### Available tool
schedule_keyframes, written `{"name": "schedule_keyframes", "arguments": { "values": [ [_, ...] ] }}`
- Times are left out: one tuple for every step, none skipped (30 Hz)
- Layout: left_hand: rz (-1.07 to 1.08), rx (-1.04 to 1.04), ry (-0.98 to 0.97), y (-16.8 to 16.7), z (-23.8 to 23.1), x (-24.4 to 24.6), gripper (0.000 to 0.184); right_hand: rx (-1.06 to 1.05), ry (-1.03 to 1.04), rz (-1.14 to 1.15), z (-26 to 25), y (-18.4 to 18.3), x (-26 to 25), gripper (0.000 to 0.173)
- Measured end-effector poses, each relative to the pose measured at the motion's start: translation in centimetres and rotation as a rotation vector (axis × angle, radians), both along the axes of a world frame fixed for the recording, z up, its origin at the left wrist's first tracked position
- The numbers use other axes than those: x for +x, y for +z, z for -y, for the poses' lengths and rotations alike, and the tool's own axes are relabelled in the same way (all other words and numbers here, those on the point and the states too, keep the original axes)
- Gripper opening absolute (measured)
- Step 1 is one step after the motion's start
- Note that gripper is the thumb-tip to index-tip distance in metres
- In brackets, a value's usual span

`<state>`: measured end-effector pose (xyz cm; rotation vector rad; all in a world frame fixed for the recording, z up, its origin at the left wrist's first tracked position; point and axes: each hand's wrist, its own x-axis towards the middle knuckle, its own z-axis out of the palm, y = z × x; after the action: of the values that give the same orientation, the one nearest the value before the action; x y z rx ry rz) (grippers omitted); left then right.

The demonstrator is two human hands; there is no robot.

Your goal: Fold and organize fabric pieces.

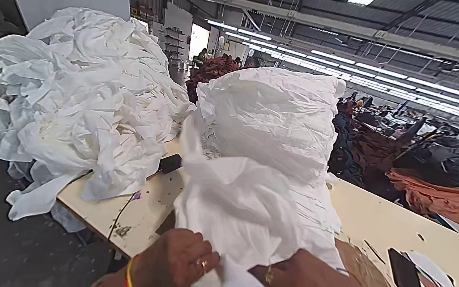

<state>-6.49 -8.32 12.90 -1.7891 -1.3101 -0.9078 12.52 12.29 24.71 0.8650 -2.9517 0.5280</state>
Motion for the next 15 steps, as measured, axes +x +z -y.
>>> {"name": "schedule_keyframes", "arguments": {
  "values": [
    [-0.006,0.022,0.071,0.5,0.7,-0.5,0.026,0.025,-0.101,-0.062,0.5,-0.8,0.4,0.066],
    [-0.023,0.052,0.127,0.8,1.1,-0.9,0.025,0.048,-0.186,-0.115,1.3,-1.8,0.6,0.069],
    [-0.054,0.073,0.165,1.2,1.4,-1.2,0.023,0.051,-0.264,-0.165,2.0,-2.9,0.6,0.069],
    [-0.096,0.086,0.199,1.5,1.5,-1.2,0.022,0.033,-0.347,-0.210,2.6,-4.1,0.4,0.067],
    [-0.127,0.095,0.228,1.8,1.4,-0.9,0.021,0.008,-0.430,-0.271,2.9,-5.3,0.0,0.064],
    [-0.136,0.093,0.254,1.9,1.1,-0.5,0.022,-0.029,-0.496,-0.335,3.0,-6.1,-0.4,0.063],
    [-0.127,0.078,0.269,2.1,0.6,0.1,0.024,-0.057,-0.540,-0.389,2.8,-6.6,-0.8,0.065],
    [-0.117,0.051,0.281,2.3,0.0,0.5,0.025,-0.068,-0.559,-0.434,2.5,-6.7,-1.1,0.066],
    [-0.102,0.017,0.288,2.6,-0.4,0.8,0.026,-0.061,-0.560,-0.472,2.2,-6.5,-1.2,0.062],
    [-0.100,0.019,0.296,2.9,-0.8,0.9,0.026,-0.047,-0.550,-0.488,1.9,-6.2,-1.1,0.056],
    [-0.116,0.055,0.311,3.4,-1.0,0.9,0.026,-0.036,-0.531,-0.480,1.6,-5.8,-0.9,0.048],
    [-0.125,0.083,0.318,4.0,-1.1,0.8,0.026,-0.037,-0.505,-0.455,1.2,-5.5,-0.6,0.041],
    [-0.119,0.094,0.330,4.6,-0.9,0.7,0.027,-0.048,-0.483,-0.431,0.7,-5.3,-0.2,0.035],
    [-0.105,0.096,0.340,5.3,-0.6,0.6,0.030,-0.063,-0.481,-0.433,0.0,-5.3,0.2,0.029],
    [-0.085,0.082,0.343,6.0,-0.1,0.4,0.038,-0.093,-0.512,-0.479,-0.6,-5.5,0.5,0.022]
  ]
}}
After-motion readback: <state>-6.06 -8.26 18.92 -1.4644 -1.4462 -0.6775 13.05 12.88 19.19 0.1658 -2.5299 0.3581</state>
